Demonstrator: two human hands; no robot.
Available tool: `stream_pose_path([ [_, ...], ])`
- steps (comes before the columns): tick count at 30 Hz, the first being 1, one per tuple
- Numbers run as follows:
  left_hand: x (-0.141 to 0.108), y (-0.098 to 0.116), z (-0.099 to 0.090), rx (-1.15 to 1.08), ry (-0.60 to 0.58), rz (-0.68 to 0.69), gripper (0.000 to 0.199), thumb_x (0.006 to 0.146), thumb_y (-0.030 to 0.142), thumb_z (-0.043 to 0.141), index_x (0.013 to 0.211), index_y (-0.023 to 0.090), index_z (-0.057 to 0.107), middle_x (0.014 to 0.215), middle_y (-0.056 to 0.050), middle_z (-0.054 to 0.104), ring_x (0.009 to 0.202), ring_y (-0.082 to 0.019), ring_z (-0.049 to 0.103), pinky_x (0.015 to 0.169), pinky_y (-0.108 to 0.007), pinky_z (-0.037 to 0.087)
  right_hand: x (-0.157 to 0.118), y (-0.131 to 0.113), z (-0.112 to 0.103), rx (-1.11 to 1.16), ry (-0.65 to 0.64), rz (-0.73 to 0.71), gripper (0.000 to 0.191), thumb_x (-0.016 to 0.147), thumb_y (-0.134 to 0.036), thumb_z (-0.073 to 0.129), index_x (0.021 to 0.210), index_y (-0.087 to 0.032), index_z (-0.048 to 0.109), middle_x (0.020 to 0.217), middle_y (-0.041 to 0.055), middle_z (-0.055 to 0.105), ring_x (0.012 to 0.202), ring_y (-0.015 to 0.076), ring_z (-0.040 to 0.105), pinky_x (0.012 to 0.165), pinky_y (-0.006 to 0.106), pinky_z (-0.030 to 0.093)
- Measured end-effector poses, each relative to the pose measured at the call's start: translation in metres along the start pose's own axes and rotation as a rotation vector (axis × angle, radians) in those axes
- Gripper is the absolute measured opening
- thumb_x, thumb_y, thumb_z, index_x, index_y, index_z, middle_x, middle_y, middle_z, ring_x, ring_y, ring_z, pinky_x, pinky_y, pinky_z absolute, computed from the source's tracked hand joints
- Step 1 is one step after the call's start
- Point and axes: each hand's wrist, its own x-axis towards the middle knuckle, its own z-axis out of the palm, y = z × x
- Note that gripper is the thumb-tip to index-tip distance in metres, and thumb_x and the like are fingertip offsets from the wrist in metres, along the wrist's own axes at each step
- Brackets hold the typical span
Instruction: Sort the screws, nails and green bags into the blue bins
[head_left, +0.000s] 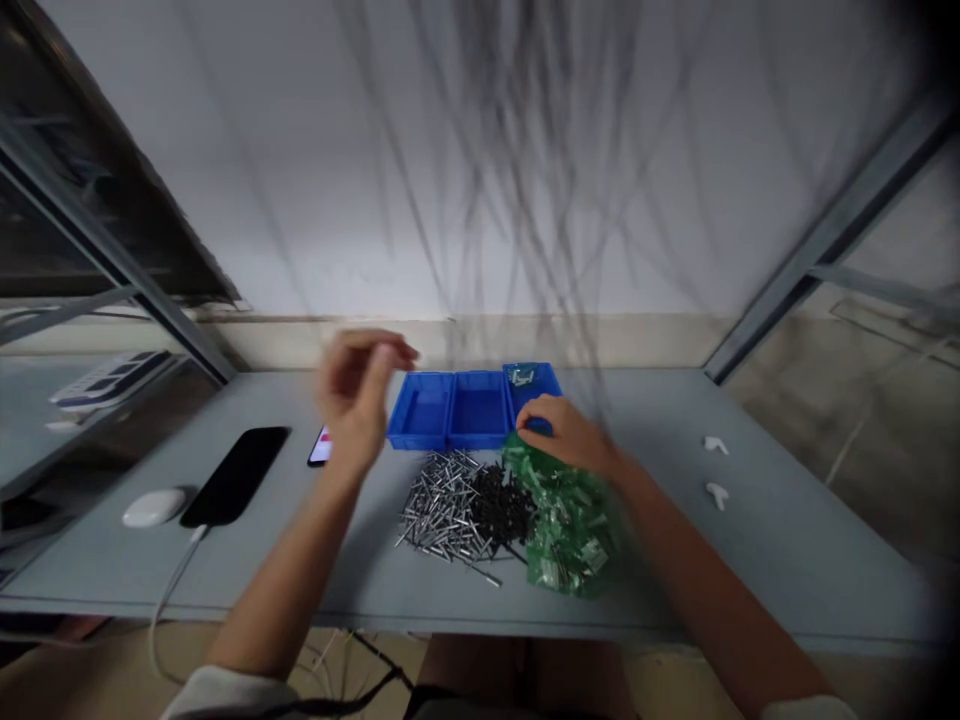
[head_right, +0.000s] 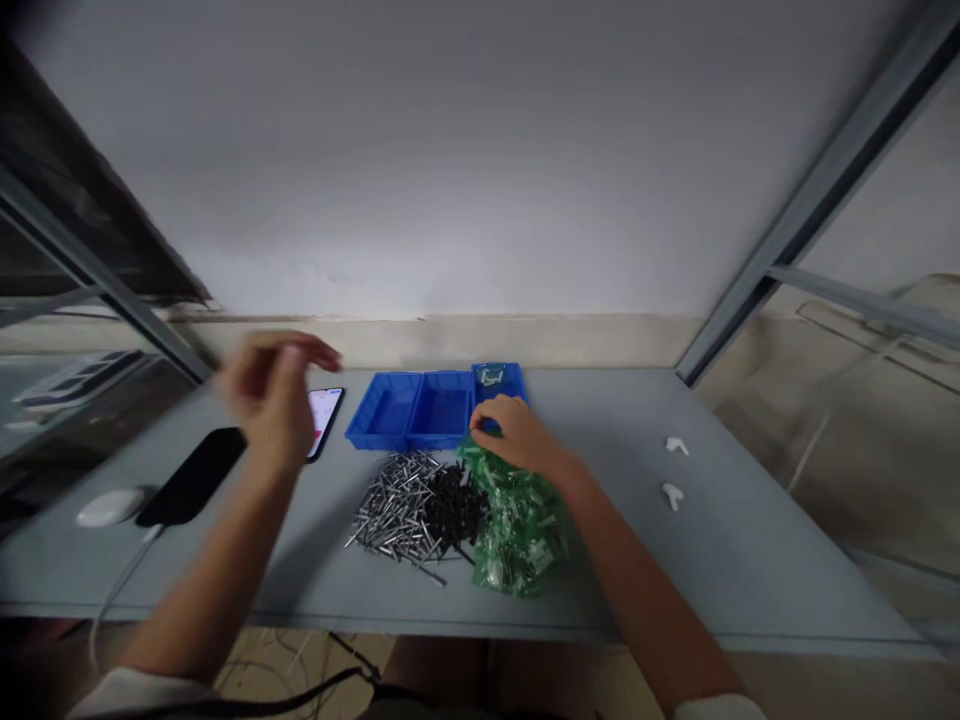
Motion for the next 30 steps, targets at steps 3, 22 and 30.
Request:
stream_pose_path([
  [3,-0.032,-0.03,0.027,0.037,-0.284,-0.177,0.017,0.086,0.036,0.063,0.083,0.02,0.068,0.072,-0.002,0.067,0.065,-0.012,0.061,0.063,-0.026,0.05,0.007,0.004,-0.009,0.253,0.116,0.11,0.008,0.084,-0.024,0.057,0.08,-0.021,0.063,0.081,0.0026,0.067,0.077,0.0177,0.061,0.072,0.033,0.047],
  [22,-0.088,-0.073,0.054,-0.266,-0.41,-0.864,0.043,0.06,0.049,0.082,0.082,0.014,0.068,0.065,0.0,0.064,0.056,-0.009,0.055,0.057,-0.023,0.048,0.01,0.0,0.028,0.838,0.54,0.464,0.037,0.065,-0.056,0.075,0.078,-0.023,0.062,0.059,-0.0022,0.06,0.057,0.0157,0.054,0.051,0.026,0.04],
  [30,-0.086,-0.076,0.05,-0.239,-0.325,-0.85,0.041,0.06,0.049,0.082,0.08,0.015,0.069,0.069,-0.001,0.066,0.059,-0.01,0.056,0.06,-0.024,0.049,0.006,0.007,0.022,0.797,0.34,0.446,0.031,0.066,-0.048,0.075,0.083,-0.022,0.071,0.075,0.0016,0.068,0.065,0.0162,0.059,0.054,0.026,0.046],
])
